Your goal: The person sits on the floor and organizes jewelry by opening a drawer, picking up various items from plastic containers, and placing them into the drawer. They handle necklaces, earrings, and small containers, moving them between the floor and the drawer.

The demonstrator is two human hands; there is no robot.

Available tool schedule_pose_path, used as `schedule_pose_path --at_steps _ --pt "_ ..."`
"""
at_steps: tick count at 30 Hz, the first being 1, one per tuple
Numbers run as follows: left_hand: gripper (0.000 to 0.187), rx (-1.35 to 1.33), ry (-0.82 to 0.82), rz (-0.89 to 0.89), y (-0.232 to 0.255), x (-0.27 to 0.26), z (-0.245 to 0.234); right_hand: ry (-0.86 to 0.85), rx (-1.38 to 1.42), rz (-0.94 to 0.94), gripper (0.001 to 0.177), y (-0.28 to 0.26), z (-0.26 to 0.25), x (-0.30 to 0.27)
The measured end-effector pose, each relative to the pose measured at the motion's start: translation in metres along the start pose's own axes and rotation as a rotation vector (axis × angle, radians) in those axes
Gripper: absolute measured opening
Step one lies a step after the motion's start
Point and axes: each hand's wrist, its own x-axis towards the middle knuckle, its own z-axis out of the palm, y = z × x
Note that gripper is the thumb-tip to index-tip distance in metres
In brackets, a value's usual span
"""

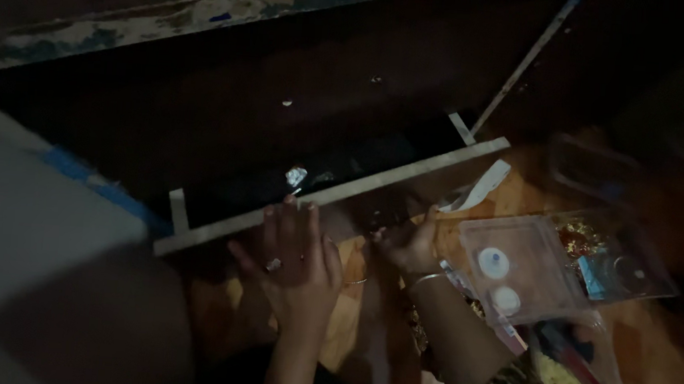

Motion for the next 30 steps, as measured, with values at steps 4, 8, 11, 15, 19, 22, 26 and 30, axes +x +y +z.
schedule_pose_path --at_steps 4,8,11,15,19,22,26,30 --pt "0.047 -0.029 -0.039 0.003 -0.008 0.006 -0.010 0.029 -0.052 -0.046 0.100 -0.011 0.001 -0.035" --pt "0.047 -0.052 -0.109 -0.026 -0.011 0.011 -0.015 0.311 -0.823 -0.426 0.088 -0.037 0.040 -0.092" --pt "0.046 -0.028 -0.127 -0.037 -0.012 0.016 -0.017 0.286 -1.514 -1.088 0.078 -0.059 0.079 -0.131" --pt "0.043 -0.050 -0.149 -0.037 -0.014 0.019 -0.024 0.059 -2.051 -1.394 0.053 -0.083 0.111 -0.155" --pt "0.039 -0.029 -0.063 0.035 -0.019 0.025 -0.032 -0.122 -2.287 -1.261 0.050 -0.095 0.124 -0.149" --pt "0.037 -0.048 -0.081 0.023 -0.017 0.026 -0.039 -0.132 -2.293 -1.219 0.047 -0.096 0.122 -0.146" --pt "0.036 -0.025 -0.092 0.025 -0.014 0.027 -0.044 -0.083 -2.301 -1.087 0.048 -0.095 0.126 -0.143" --pt "0.046 0.018 -0.076 0.072 -0.009 0.013 -0.043 -0.057 -2.302 -1.020 0.055 -0.092 0.124 -0.143"
